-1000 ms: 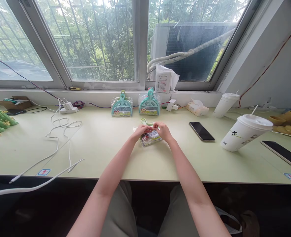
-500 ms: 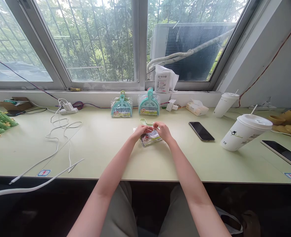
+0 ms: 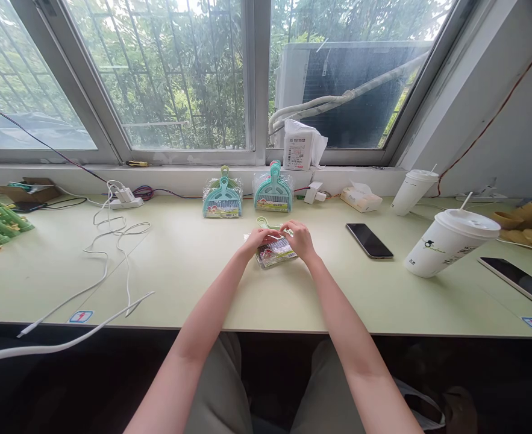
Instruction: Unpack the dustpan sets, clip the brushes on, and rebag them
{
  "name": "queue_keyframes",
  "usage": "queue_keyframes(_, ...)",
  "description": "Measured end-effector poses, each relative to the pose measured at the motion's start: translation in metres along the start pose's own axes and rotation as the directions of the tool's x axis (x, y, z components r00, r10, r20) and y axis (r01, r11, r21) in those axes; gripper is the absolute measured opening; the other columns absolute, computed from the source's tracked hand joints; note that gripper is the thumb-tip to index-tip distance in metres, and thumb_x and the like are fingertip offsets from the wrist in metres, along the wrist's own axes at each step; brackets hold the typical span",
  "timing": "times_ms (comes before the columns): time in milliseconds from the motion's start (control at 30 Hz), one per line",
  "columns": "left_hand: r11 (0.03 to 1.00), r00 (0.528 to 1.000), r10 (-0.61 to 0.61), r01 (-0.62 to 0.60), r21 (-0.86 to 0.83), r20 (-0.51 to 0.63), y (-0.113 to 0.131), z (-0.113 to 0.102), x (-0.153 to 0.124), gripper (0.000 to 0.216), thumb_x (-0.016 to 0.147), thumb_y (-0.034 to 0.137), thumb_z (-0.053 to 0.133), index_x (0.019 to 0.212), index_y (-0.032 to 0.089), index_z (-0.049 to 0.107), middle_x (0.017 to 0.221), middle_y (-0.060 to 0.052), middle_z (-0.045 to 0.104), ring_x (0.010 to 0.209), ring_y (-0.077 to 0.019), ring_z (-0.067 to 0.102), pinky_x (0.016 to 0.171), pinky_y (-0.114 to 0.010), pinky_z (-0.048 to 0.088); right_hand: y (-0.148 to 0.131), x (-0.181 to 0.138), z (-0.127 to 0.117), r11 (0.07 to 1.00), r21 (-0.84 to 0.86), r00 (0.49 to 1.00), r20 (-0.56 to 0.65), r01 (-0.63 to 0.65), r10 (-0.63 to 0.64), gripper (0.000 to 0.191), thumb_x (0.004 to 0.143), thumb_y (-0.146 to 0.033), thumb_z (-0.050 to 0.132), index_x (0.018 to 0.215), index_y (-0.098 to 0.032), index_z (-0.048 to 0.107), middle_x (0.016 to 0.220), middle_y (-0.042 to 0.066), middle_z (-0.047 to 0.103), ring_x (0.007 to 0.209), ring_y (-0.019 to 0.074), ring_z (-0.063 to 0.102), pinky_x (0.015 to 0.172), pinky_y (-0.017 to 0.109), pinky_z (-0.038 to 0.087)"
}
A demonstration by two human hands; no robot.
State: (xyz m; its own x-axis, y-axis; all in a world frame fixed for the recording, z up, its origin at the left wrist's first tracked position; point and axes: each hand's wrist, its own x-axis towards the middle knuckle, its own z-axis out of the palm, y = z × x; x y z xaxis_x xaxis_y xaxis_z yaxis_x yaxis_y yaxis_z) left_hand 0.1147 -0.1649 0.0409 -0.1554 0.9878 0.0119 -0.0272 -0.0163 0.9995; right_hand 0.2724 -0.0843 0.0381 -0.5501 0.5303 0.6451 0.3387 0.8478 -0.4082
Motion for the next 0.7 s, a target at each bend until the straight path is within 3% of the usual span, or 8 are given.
queue_keyframes(367,1.000,1.000,0.000,0.000,0.005,0.000,0.0006,0.0017,-0.0015,0.026,0.070,0.033,0.061,0.083,0.015,0.075,0.090,-0.009,0.074,0.086,-0.0181,0.066,0.093,-0.034,0.048,-0.0001,0.0009,0.0004,0.999,0.038,0.994,0.102,-0.034,0.030,0.009,0.084,-0.017,0.052,0.079,-0.020,0.059,0.082,0.004,0.063,0.076,0.0182,0.056,0.078,0.031,0.039)
queue_keyframes(700,1.000,1.000,0.002,-0.002,-0.001,0.001,0.0016,0.0008,-0.0023,0.029,0.071,0.035,0.062,0.085,0.014,0.075,0.093,-0.010,0.073,0.090,-0.0188,0.066,0.094,-0.034,0.047,-0.0030,0.0013,0.0010,0.997,0.040,0.994,0.099,-0.058,0.054,0.012,0.086,-0.017,0.049,0.079,-0.020,0.057,0.082,0.004,0.063,0.078,0.0189,0.056,0.075,0.031,0.038)
